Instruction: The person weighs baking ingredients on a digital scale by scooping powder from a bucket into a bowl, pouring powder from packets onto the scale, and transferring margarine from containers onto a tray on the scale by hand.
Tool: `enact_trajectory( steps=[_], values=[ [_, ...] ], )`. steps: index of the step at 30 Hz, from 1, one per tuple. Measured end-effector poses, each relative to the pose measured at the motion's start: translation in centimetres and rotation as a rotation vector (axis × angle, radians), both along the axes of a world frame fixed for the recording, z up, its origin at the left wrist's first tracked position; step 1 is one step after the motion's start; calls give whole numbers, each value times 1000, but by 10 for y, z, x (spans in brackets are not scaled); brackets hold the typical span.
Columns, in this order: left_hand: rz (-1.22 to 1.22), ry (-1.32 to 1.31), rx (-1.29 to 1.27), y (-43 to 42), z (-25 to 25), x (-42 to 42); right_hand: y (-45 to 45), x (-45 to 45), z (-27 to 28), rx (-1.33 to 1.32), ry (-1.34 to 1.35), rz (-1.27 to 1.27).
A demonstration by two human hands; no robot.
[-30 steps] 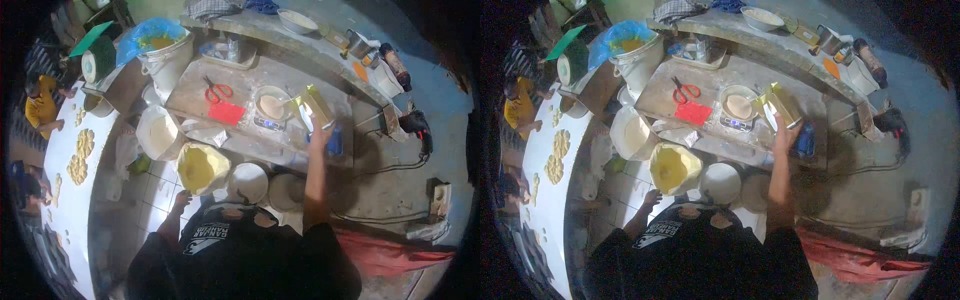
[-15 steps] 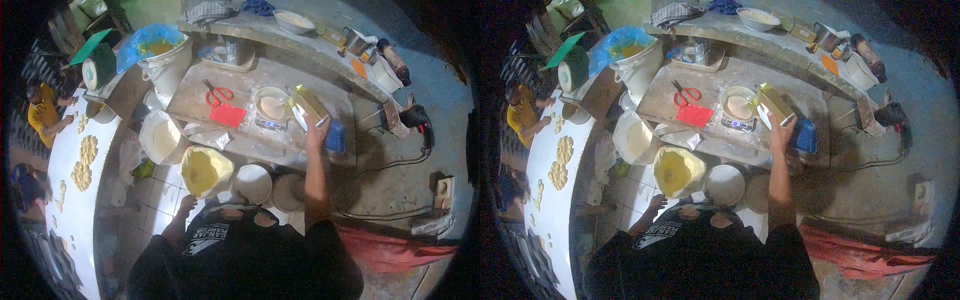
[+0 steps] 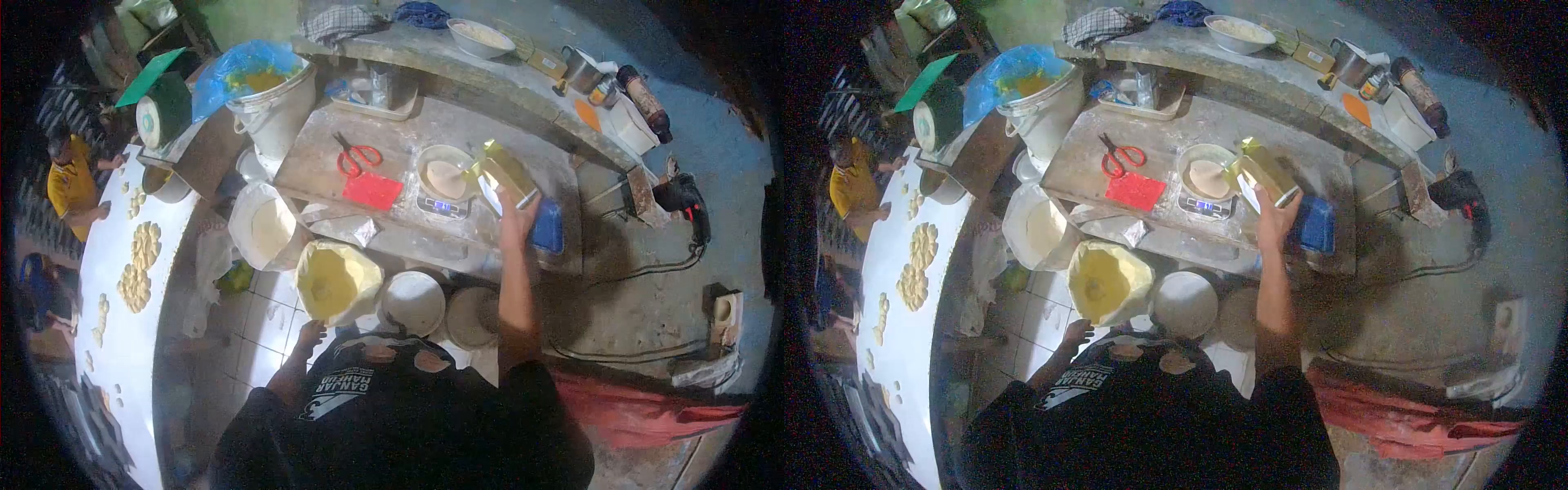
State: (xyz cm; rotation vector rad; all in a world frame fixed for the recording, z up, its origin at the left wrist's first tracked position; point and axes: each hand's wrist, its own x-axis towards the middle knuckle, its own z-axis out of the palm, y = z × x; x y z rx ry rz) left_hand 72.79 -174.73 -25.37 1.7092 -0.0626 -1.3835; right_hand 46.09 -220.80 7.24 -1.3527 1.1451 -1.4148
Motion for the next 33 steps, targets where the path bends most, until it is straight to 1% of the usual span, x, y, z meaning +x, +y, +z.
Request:
enact_trajectory(
  steps=[1,2,3,4,6,10,12,13,15,16,18,19,21,22,24,25,26,28,29,31,33],
  values=[
    [8,24,-58,2,0,1,-3,0,-3,1,2,3],
    [13,47,-114,5,0,1,-6,2,-4,2,137,-60],
    [10,49,-108,8,0,-2,-5,1,-6,8,270,-127],
    [7,32,-64,8,0,-3,-2,-4,-9,12,270,-133],
    [13,12,-33,-2,1,-2,17,6,25,35,248,-118],
    [38,12,1,6,1,-8,10,2,18,75,179,-119],
    [16,13,-43,4,0,-6,6,0,17,58,100,-43],
    [18,14,-46,2,-1,-6,0,1,13,55,101,-42],
    [42,-4,13,4,1,-10,-3,-2,4,92,189,-112],
    [28,18,3,2,3,-9,-4,-6,-1,108,219,-138],
    [4,-10,19,-2,0,-6,2,-2,16,105,222,-28],
    [-11,-31,42,-1,-2,-7,1,0,19,102,223,-23],
    [5,-34,48,-4,5,-10,5,0,18,113,189,-132],
    [14,-43,49,-5,9,-10,6,0,18,115,191,-130],
    [28,4,8,-1,-1,-6,7,2,22,76,10,-100],
    [42,52,-33,2,-8,-4,2,1,17,77,9,-101],
    [38,53,-28,2,-6,-5,-3,0,13,74,40,-47],
    [10,17,41,-2,-4,-5,-8,-6,5,23,73,30],
    [9,15,40,-4,-6,-3,-12,-7,0,22,71,29],
    [20,23,59,-2,-12,-2,-17,-7,-11,20,58,-112],
    [8,8,62,0,-11,-2,-9,-7,-1,75,18,-108]
  ],
)
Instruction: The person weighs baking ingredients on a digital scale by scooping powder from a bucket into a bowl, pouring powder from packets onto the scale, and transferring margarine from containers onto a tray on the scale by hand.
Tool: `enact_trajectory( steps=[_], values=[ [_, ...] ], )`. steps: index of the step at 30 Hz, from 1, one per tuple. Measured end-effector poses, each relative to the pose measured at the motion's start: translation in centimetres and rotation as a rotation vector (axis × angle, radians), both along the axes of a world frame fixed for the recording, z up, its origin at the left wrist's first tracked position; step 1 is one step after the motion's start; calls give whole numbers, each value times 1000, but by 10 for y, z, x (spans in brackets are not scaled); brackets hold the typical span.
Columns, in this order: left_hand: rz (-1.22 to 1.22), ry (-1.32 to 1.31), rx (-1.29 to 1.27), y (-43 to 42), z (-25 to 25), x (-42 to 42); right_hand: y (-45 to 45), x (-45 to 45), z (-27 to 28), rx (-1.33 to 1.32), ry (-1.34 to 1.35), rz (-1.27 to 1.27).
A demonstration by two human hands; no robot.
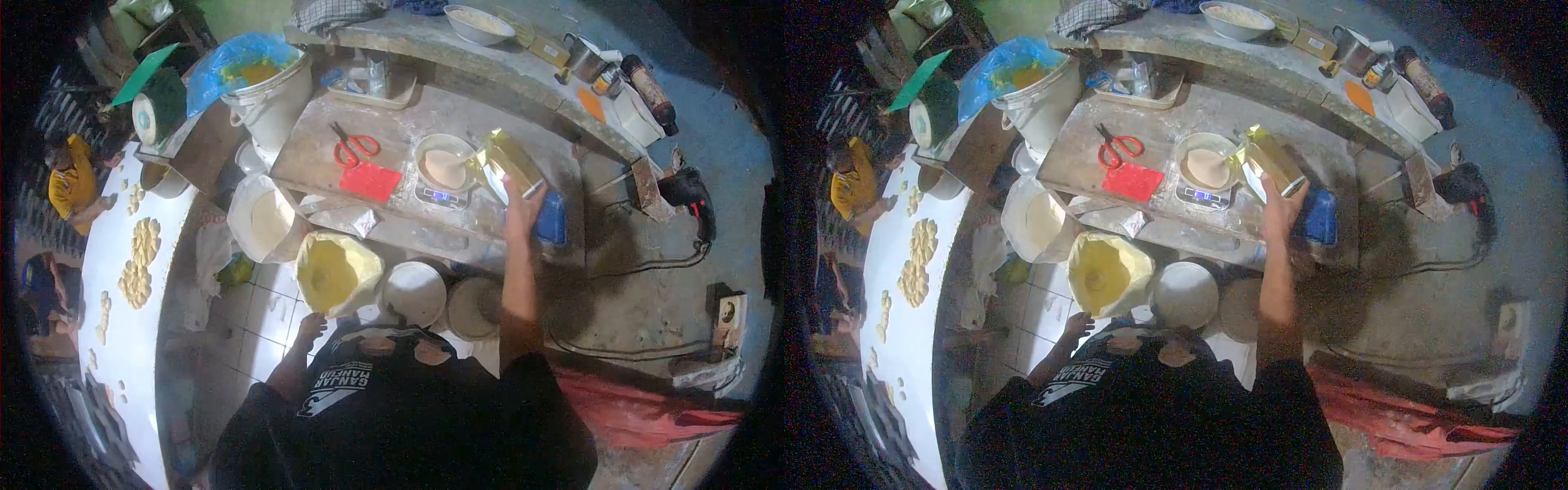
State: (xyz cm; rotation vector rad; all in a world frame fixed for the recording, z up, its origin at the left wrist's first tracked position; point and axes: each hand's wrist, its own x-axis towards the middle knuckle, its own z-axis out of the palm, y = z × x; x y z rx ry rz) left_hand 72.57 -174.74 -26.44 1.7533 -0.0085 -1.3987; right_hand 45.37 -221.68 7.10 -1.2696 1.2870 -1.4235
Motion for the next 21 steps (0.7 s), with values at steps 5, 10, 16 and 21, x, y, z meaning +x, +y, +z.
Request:
enact_trajectory(
  steps=[5,10,16,21],
  values=[
    [-3,26,-48,0,8,1,0,-4,0,-10,142,-70],
    [-24,-42,-29,-4,6,2,17,2,29,-13,54,46],
    [-52,-14,-117,2,8,1,18,2,32,12,136,64],
    [-3,6,-74,2,3,-2,5,3,15,0,121,-12]
  ],
)
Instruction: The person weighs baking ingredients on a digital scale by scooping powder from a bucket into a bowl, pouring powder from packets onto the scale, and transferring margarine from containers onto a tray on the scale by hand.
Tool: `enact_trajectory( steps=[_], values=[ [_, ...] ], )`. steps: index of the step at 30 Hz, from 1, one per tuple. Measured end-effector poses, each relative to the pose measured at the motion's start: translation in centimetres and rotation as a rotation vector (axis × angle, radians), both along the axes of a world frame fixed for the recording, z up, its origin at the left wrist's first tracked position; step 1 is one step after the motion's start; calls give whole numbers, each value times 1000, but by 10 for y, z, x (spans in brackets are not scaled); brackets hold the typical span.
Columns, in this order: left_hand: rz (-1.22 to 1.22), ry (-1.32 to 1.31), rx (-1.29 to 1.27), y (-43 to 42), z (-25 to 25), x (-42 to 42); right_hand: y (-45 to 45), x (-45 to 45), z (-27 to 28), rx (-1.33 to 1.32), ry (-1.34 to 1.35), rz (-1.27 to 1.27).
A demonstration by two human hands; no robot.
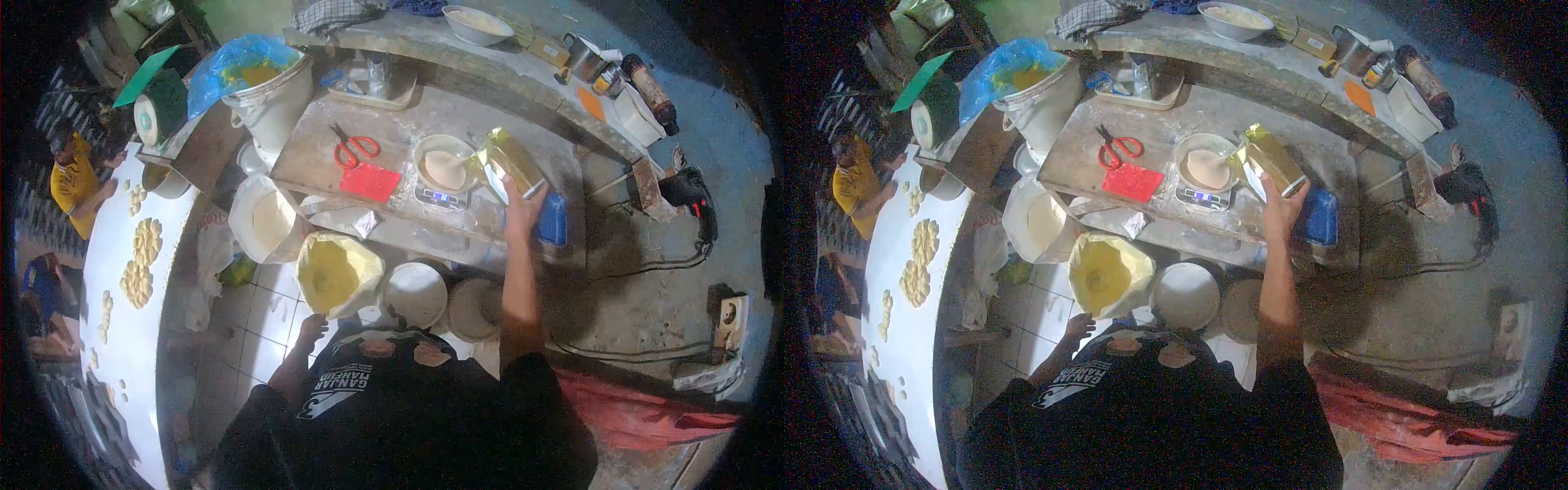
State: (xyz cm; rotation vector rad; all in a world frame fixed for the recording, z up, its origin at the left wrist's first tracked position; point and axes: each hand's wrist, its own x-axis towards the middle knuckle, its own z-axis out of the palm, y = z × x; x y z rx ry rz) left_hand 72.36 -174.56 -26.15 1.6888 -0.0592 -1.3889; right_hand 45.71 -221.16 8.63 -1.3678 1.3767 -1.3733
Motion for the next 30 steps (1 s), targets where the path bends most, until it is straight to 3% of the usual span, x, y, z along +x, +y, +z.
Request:
enact_trajectory(
  steps=[2,4,7,14,16,23,30],
  values=[
    [14,18,51,-1,2,-3,0,-2,3,36,42,-75],
    [-1,-7,79,-2,1,-5,3,-4,15,47,134,84],
    [32,-2,43,2,-1,-6,-1,-2,5,7,-17,46],
    [60,29,-11,10,-7,-4,-6,-8,-11,-101,67,33],
    [43,28,9,7,-7,-2,-6,-7,-8,-15,-87,70],
    [9,-34,34,3,11,-2,-9,-8,-11,-36,-113,58],
    [5,-55,83,5,8,3,0,-5,-4,-74,-354,128]
  ],
)
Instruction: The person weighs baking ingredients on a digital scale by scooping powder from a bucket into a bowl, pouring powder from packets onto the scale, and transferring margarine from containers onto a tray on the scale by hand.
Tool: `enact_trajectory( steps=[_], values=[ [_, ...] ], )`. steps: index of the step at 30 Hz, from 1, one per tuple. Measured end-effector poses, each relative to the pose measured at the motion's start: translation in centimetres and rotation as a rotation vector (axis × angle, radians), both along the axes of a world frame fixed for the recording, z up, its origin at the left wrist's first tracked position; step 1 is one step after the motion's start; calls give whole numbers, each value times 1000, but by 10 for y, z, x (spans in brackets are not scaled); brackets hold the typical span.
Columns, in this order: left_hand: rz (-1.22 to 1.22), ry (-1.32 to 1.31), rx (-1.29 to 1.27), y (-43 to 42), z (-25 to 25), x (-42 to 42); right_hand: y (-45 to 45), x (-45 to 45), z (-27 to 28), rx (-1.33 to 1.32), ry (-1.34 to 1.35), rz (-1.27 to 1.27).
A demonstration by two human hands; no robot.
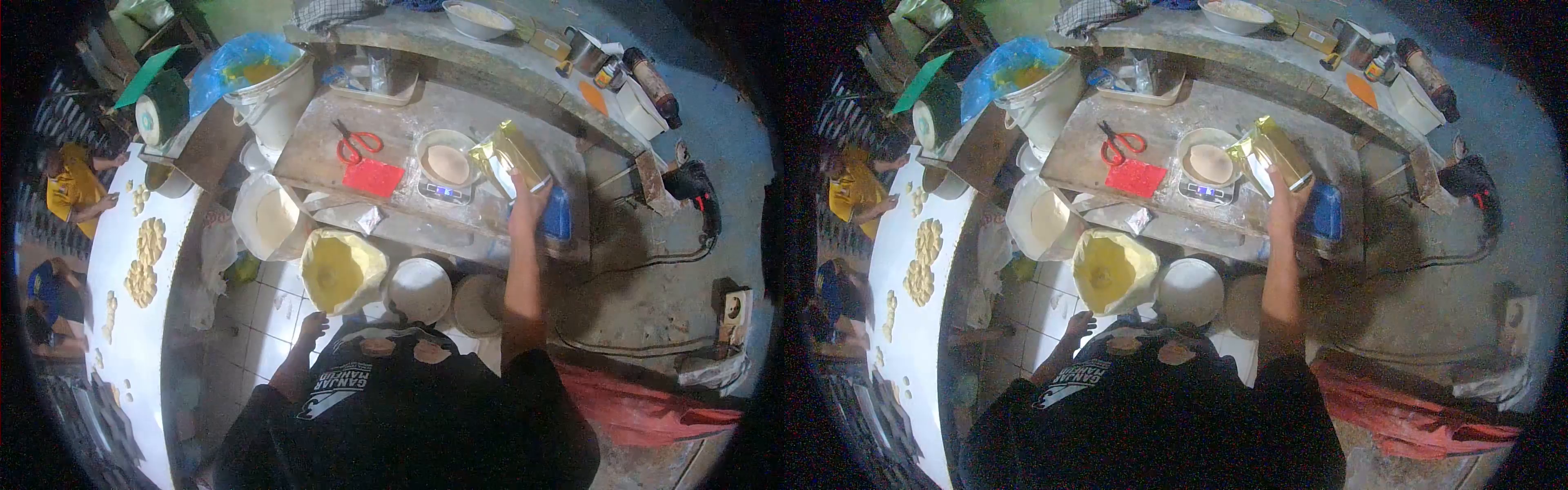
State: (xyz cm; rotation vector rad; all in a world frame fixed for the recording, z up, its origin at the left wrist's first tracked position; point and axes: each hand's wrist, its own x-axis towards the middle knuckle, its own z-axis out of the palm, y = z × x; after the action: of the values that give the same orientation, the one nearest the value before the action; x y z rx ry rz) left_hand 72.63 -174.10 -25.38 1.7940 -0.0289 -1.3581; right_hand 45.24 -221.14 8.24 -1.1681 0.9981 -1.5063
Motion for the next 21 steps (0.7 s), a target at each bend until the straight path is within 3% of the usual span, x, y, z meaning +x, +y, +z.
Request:
enact_trajectory(
  steps=[5,7,9,11,21],
  values=[
    [-12,-8,-22,5,0,2,-1,1,-1,-25,-141,77],
    [-21,-29,19,4,7,1,2,-2,1,3,436,-111],
    [-27,-31,17,0,6,6,-14,-6,-18,41,380,-60],
    [-18,-26,22,2,4,4,-18,-3,-29,31,163,-94],
    [-14,-18,1,-5,7,8,-6,0,-8,64,0,-81]
  ],
)
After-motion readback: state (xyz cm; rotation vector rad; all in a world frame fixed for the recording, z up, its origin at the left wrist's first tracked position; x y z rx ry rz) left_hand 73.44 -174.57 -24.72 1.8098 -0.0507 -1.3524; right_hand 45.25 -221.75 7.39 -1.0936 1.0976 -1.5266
